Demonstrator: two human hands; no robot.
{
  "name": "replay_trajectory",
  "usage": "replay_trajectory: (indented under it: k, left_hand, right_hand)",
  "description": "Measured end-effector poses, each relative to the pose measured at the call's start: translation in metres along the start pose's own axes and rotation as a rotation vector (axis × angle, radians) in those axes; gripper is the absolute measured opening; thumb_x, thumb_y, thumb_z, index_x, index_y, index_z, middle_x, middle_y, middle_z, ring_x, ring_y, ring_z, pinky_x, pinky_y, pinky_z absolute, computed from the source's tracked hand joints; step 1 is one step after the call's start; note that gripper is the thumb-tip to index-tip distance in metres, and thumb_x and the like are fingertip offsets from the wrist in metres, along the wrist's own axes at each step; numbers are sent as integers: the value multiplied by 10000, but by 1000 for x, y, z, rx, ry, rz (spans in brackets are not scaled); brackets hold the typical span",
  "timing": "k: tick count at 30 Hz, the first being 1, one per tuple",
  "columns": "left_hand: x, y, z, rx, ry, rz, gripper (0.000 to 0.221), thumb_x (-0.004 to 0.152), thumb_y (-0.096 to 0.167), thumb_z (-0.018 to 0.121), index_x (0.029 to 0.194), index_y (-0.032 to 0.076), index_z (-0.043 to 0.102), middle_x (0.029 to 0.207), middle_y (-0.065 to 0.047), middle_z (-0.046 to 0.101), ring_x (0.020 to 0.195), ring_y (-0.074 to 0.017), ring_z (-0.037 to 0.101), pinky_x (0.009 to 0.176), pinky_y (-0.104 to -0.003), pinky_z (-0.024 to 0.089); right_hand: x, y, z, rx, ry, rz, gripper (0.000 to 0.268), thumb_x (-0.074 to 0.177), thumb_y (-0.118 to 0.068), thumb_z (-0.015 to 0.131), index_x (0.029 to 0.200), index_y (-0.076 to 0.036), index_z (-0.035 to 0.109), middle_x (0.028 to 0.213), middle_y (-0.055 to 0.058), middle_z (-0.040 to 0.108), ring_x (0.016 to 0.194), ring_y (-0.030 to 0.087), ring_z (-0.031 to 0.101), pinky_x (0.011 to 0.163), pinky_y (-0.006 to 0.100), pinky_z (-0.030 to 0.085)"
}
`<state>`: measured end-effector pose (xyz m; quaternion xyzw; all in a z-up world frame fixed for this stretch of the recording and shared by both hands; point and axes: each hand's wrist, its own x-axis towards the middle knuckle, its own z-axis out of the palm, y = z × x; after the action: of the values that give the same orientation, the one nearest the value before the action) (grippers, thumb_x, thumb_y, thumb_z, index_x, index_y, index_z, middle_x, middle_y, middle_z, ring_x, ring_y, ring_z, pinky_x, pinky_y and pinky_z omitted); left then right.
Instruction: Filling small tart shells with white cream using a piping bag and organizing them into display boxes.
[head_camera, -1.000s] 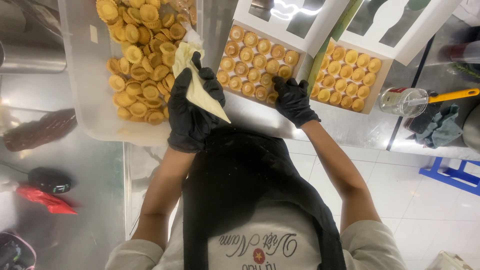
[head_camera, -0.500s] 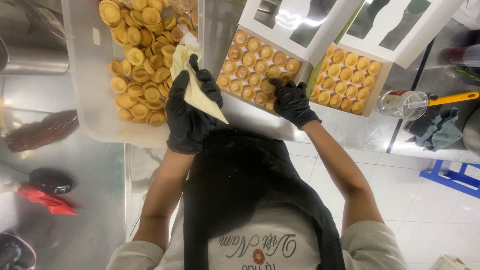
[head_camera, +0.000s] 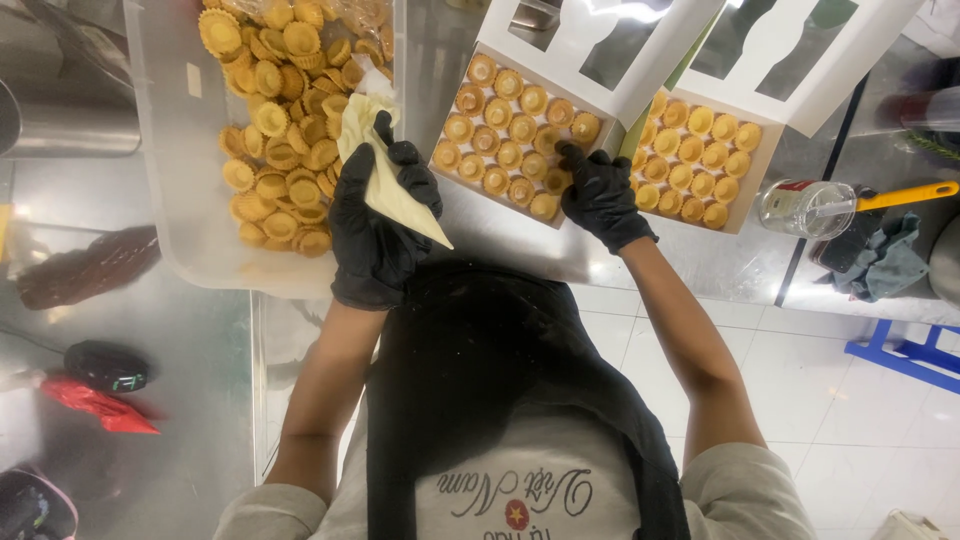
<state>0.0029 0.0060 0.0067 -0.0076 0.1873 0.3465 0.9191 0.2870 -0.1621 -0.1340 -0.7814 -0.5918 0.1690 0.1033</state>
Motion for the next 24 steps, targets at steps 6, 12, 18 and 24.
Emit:
replay_trajectory:
  k: [6, 12, 18, 24]
  left_hand:
    - [0, -4, 6, -32, -7, -37, 444, 1079, 271, 573, 1511, 206, 492, 1133, -40, 586, 927, -169, 595, 858, -311, 521]
    - [-3, 0, 2, 27, -8, 15, 454, 1076, 272, 575, 1513, 189, 485, 1128, -46, 585, 909, -174, 595, 833, -311, 514]
    - [-1, 1, 0, 11, -45, 21, 449, 1087, 270, 570, 1516, 171, 485, 1136, -49, 589, 912, -165, 588, 830, -305, 511]
    - [-3, 1, 3, -34, -17, 18, 441, 1079, 256, 565, 1504, 164, 489, 1138, -59, 586, 940, -163, 586, 870, -305, 515]
  right_hand:
    - [11, 16, 32, -207, 123, -93, 704, 751, -185, 651, 1438, -57, 565, 1112, 111, 725, 1086, 295, 586, 951, 513, 355]
    - [15, 9, 18, -199, -7, -70, 702, 790, -201, 639, 1466, -32, 552, 970, 115, 713, 1080, 302, 584, 990, 549, 347]
    - [14, -1, 14, -122, 11, -61, 664, 777, -194, 648, 1427, -78, 587, 972, 107, 707, 1037, 294, 592, 964, 516, 363]
    - [17, -8, 6, -73, 41, -23, 559, 767, -145, 650, 1324, -103, 626, 931, 81, 704, 1033, 292, 594, 963, 533, 361]
